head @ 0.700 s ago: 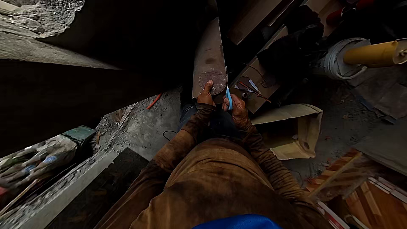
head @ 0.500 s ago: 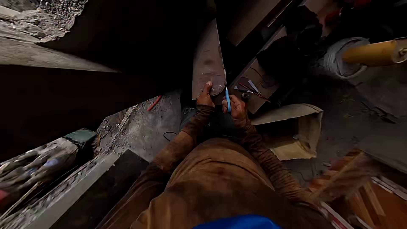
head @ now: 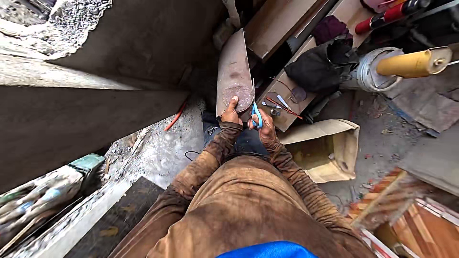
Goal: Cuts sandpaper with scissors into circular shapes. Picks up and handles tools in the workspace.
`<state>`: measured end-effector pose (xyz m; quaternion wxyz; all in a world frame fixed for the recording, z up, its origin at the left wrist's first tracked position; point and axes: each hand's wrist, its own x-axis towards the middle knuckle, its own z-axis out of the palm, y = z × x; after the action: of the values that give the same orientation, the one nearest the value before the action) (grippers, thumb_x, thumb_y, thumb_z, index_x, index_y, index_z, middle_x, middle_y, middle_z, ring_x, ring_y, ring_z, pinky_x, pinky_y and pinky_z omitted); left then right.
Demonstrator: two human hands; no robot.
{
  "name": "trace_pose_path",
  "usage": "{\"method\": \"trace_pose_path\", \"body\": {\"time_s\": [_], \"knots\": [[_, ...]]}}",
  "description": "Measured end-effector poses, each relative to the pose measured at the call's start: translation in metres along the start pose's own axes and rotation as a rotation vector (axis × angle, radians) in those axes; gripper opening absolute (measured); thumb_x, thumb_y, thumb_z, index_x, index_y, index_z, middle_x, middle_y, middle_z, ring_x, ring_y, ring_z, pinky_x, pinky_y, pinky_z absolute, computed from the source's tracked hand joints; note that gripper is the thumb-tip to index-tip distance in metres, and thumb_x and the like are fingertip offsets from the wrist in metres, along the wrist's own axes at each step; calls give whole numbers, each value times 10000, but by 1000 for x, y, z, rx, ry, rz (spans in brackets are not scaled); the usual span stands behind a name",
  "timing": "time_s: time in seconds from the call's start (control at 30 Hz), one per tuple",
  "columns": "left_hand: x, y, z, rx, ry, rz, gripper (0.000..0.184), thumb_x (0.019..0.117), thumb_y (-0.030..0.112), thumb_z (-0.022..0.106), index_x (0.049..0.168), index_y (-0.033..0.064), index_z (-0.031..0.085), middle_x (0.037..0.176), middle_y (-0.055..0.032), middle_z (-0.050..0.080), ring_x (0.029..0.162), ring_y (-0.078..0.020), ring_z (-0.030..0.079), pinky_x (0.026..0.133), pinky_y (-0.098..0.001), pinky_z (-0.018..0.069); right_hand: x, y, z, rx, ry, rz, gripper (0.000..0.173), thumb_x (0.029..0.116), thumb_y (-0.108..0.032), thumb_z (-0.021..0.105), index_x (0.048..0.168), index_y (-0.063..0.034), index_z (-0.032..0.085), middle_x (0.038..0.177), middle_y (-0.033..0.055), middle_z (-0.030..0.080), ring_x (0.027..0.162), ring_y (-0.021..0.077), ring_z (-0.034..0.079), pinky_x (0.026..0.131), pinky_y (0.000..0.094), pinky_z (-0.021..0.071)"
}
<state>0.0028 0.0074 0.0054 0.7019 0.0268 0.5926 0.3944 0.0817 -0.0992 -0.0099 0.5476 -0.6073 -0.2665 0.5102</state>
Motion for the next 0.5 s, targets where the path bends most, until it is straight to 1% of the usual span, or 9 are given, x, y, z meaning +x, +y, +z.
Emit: {"method": "trace_pose_path", "body": {"time_s": [0.1, 0.17, 0.27, 0.33, 0.4, 0.5], "knots": [[3, 1, -2, -21, 12, -11, 321, 1015, 132, 622, 1276, -49, 575, 1120, -201, 686, 973, -294, 705, 836, -474, 617, 3, 0, 2, -20, 6, 12, 408, 1021, -422, 535, 1093, -29, 621, 669, -20, 621, 597, 103, 614, 634, 310, 565], [2, 4, -2, -43, 10, -18, 318, 1019, 135, 617, 1276, -47, 576, 1125, -203, 685, 977, -297, 707, 837, -478, 618, 3, 2, 7, -10, 29, 5, 397, 1023, -399, 525, 1097, -24, 634, 663, -22, 621, 590, 103, 612, 628, 311, 565], [4, 6, -3, -76, -3, -13, 323, 1032, 140, 589, 1299, -39, 556, 1133, -209, 678, 984, -305, 702, 848, -486, 611, 3, 3, 14, 47, 40, -10, 330, 1037, -320, 515, 1089, -15, 631, 665, -27, 612, 594, 96, 606, 643, 300, 558], [6, 8, -4, -95, -2, -5, 315, 1037, 128, 574, 1304, -39, 547, 1127, -211, 675, 971, -310, 705, 832, -490, 615, 4, 1, 17, 59, 24, -4, 268, 1031, -252, 503, 1087, -17, 618, 674, -38, 603, 603, 79, 599, 651, 278, 553], [7, 12, -6, -101, 3, -5, 320, 1036, 129, 577, 1304, -43, 548, 1124, -221, 678, 962, -325, 709, 827, -499, 618, 6, 0, 16, 63, -3, 2, 293, 1039, -275, 521, 1106, -10, 625, 686, -15, 607, 607, 100, 603, 650, 297, 563], [6, 17, -9, -89, -21, -1, 301, 1040, 135, 570, 1285, -40, 562, 1106, -214, 688, 947, -317, 715, 822, -484, 620, 9, -3, 20, 80, -27, 17, 383, 1018, -421, 546, 1089, -50, 608, 670, -25, 617, 591, 107, 621, 635, 303, 575]]}}
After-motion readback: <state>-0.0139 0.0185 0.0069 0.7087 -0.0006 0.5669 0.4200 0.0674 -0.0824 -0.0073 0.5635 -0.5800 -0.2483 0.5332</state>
